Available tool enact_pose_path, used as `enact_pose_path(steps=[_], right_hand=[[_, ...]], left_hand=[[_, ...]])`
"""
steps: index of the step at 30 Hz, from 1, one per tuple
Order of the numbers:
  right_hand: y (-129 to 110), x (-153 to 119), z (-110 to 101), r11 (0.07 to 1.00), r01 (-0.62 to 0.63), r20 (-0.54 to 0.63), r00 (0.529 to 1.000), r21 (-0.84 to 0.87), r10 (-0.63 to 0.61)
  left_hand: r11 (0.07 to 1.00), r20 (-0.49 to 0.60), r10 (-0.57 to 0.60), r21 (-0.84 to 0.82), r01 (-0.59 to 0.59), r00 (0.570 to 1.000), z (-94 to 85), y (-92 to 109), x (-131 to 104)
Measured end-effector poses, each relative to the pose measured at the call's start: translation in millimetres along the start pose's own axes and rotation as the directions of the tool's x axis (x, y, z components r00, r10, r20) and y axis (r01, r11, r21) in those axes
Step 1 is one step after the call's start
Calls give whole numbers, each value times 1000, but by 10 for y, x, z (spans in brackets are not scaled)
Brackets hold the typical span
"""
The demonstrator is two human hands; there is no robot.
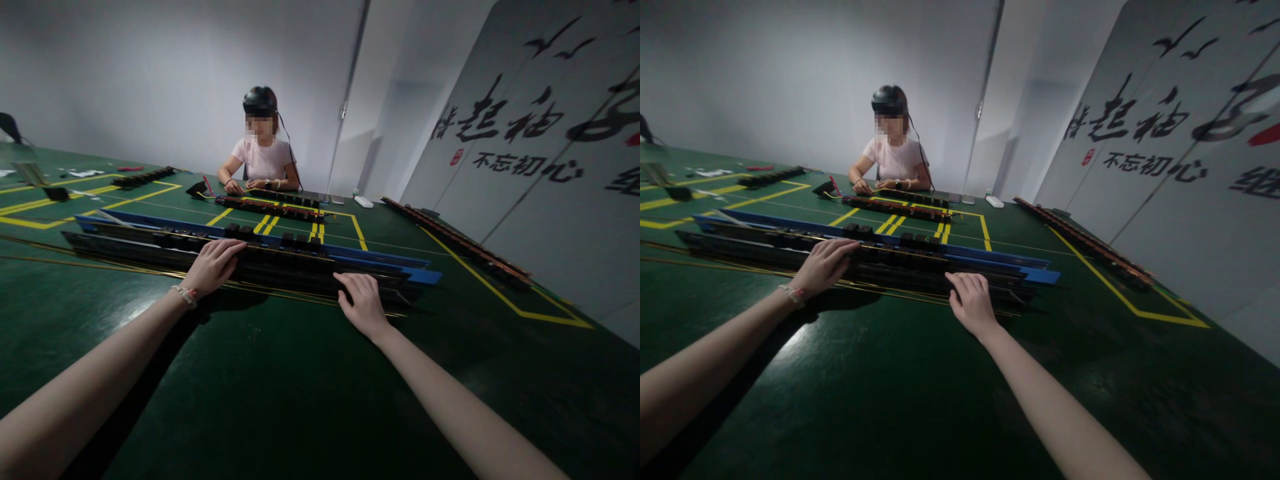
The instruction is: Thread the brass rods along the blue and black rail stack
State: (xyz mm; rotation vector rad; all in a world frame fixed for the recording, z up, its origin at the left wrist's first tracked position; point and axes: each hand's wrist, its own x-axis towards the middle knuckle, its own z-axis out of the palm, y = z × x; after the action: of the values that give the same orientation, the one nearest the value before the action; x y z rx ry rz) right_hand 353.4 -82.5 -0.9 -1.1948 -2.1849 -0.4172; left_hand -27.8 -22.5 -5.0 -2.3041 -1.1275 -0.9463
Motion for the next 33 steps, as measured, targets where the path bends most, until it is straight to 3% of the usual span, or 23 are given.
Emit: enact_pose_path(steps=[3,6,15,22,33], right_hand=[[-45,2,-11,994,102,79,991,29,-104],[-67,6,-11,991,130,122,984,11,-130],[-109,20,-10,999,45,291,956,20,-49],[-90,32,26,999,31,280,959,43,-42],[-97,36,9,997,74,305,949,34,-81]], left_hand=[[1000,-34,-4,8,4,999,-13,-21,-12],[1000,-32,-10,7,10,999,-20,-13,-13],[999,-29,-7,31,8,1000,-19,-7,-10],[996,-24,76,41,-75,997,-21,1,-16],[1000,2,-13,28,13,1000,-13,1,-22]])
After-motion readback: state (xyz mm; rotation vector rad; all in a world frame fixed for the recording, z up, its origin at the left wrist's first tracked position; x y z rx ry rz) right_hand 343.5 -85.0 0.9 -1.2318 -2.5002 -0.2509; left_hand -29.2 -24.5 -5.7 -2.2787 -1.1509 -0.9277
